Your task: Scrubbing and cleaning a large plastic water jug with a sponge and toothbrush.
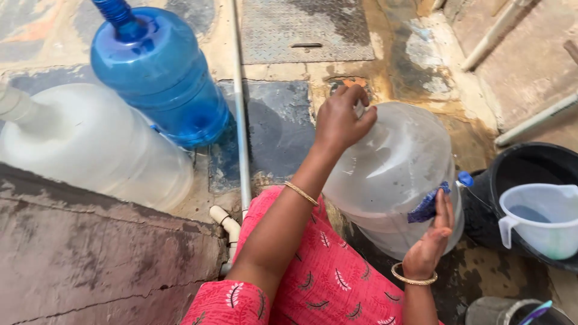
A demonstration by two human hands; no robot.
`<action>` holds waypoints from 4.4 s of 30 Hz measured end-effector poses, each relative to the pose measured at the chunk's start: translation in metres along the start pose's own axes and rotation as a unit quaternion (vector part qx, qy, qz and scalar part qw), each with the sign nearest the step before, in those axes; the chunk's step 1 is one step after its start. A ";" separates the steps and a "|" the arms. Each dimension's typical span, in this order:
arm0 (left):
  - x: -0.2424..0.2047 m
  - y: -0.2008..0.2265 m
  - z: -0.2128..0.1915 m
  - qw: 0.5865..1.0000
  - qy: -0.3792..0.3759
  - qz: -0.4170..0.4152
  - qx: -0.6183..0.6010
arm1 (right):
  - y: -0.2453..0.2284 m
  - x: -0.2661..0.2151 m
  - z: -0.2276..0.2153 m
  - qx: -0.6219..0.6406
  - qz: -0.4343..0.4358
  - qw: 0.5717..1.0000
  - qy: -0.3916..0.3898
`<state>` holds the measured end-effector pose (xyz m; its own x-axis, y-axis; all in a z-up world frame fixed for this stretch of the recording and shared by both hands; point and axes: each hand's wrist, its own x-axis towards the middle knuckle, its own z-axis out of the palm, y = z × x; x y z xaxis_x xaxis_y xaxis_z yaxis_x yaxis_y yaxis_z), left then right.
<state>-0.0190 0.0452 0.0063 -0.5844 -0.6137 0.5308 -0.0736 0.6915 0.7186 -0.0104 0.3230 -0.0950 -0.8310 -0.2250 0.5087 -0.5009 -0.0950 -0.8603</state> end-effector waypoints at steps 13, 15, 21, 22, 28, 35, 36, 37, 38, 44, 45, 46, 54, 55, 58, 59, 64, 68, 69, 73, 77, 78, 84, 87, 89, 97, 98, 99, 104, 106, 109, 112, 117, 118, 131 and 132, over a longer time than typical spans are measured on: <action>0.022 -0.016 0.016 0.993 -0.117 0.004 0.035 | 0.073 0.016 -0.023 -0.258 0.140 0.956 0.006; 0.020 -0.020 0.017 0.993 -0.116 0.007 0.037 | 0.016 0.015 0.014 -0.260 0.077 0.962 -0.027; 0.020 -0.038 0.011 0.996 -0.088 0.031 0.008 | 0.036 0.007 -0.002 -0.300 0.017 0.951 -0.071; 0.017 -0.038 0.009 0.996 -0.090 0.028 -0.002 | 0.054 0.003 -0.016 -0.316 0.096 0.943 -0.041; 0.012 -0.015 0.013 0.996 -0.090 0.022 0.004 | 0.212 0.012 -0.105 -0.219 0.441 0.863 0.111; 0.004 0.000 0.023 0.990 -0.121 0.066 0.032 | -0.029 0.018 0.027 -0.118 0.079 0.990 -0.021; 0.005 -0.001 0.017 0.991 -0.118 0.060 0.034 | -0.020 0.015 0.027 -0.179 0.016 0.983 -0.039; 0.002 0.002 0.017 0.991 -0.121 0.055 0.028 | -0.014 0.010 0.020 -0.248 -0.042 0.966 -0.054; 0.004 -0.005 0.009 0.989 -0.134 0.060 0.016 | 0.018 0.007 0.009 -0.261 -0.035 0.964 -0.043; 0.008 -0.010 -0.011 0.991 -0.102 0.066 -0.048 | 0.258 -0.055 -0.119 -0.102 0.342 0.916 0.183; 0.008 -0.005 -0.010 0.993 -0.094 0.062 -0.028 | 0.241 -0.050 -0.107 -0.029 0.358 0.915 0.182; 0.008 -0.002 -0.010 0.994 -0.086 0.059 -0.009 | 0.224 -0.043 -0.095 0.045 0.370 0.910 0.180; 0.010 0.000 -0.012 0.993 -0.090 0.070 0.036 | -0.004 -0.015 0.050 -0.254 -0.076 0.964 -0.003; 0.009 -0.003 -0.015 0.993 -0.090 0.062 0.041 | 0.007 -0.019 0.048 -0.306 -0.123 0.943 -0.042; 0.006 -0.012 -0.019 0.994 -0.093 0.055 0.031 | 0.099 -0.029 -0.007 -0.221 0.116 0.963 0.106; 0.007 -0.011 -0.021 0.994 -0.090 0.055 0.030 | 0.132 -0.031 -0.030 -0.220 0.112 0.963 0.105; 0.007 0.007 -0.033 0.988 -0.144 0.049 -0.003 | 0.180 -0.019 -0.067 0.065 0.342 0.917 0.195; 0.003 0.019 -0.033 0.987 -0.156 0.046 -0.007 | 0.028 -0.010 0.021 0.016 0.135 0.983 0.123; 0.003 0.018 -0.032 0.987 -0.152 0.045 0.000 | -0.007 -0.011 0.042 -0.102 0.032 0.993 0.050; 0.010 0.005 -0.031 0.989 -0.142 0.041 -0.005 | -0.002 -0.041 0.068 -0.362 -0.112 0.924 -0.061; 0.010 -0.010 -0.036 0.990 -0.135 0.041 -0.005 | 0.076 -0.041 0.035 -0.337 -0.047 0.939 0.048; 0.009 -0.015 -0.038 0.990 -0.138 0.034 -0.002 | 0.109 -0.040 0.008 -0.276 0.091 0.951 0.103; 0.016 -0.009 -0.031 0.990 -0.134 0.043 -0.013 | 0.174 -0.011 -0.071 0.074 0.344 0.921 0.171; 0.011 -0.008 -0.030 0.990 -0.126 0.061 -0.007 | 0.065 0.012 -0.006 -0.025 0.166 0.984 0.059; 0.011 -0.010 -0.031 0.989 -0.129 0.076 -0.003 | -0.011 0.007 0.036 -0.104 0.046 0.993 0.008; 0.014 -0.043 -0.049 0.978 -0.179 0.042 -0.097 | 0.045 -0.015 0.037 -0.260 0.000 0.965 0.037; 0.012 -0.044 -0.049 0.977 -0.185 0.044 -0.101 | 0.081 -0.023 0.010 -0.264 0.003 0.963 0.043; 0.013 -0.046 -0.051 0.975 -0.188 0.037 -0.109 | 0.117 -0.028 -0.016 -0.246 0.133 0.955 0.104; 0.017 -0.036 -0.045 0.974 -0.196 0.047 -0.102 | 0.165 -0.010 -0.050 -0.147 0.365 0.896 0.206; 0.018 -0.034 -0.043 0.976 -0.200 0.031 -0.080 | 0.128 0.008 -0.022 -0.205 0.232 0.947 0.089; 0.018 -0.038 -0.044 0.972 -0.208 0.019 -0.107 | -0.011 0.019 0.051 -0.160 0.000 0.987 -0.024; 0.014 -0.056 -0.050 0.963 -0.225 0.018 -0.146 | -0.061 0.016 0.063 -0.204 -0.034 0.975 -0.079; 0.013 -0.066 -0.054 0.963 -0.227 -0.005 -0.148 | 0.087 -0.001 0.001 -0.298 0.097 0.949 0.042; 0.013 -0.068 -0.056 0.965 -0.220 -0.020 -0.145 | 0.129 -0.015 -0.020 -0.351 0.182 0.913 0.103; 0.011 -0.033 -0.036 0.994 -0.074 -0.007 0.082 | 0.188 -0.053 -0.102 0.198 0.530 0.798 0.206; 0.011 -0.037 -0.037 0.989 -0.085 0.008 0.122 | 0.181 -0.048 -0.099 0.204 0.524 0.794 0.229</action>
<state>0.0070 -0.0010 0.0023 -0.7129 -0.5441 0.4424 -0.2451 0.7844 0.5697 -0.0852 0.4126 -0.2718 -0.7869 -0.0200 -0.6167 0.5675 -0.4156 -0.7108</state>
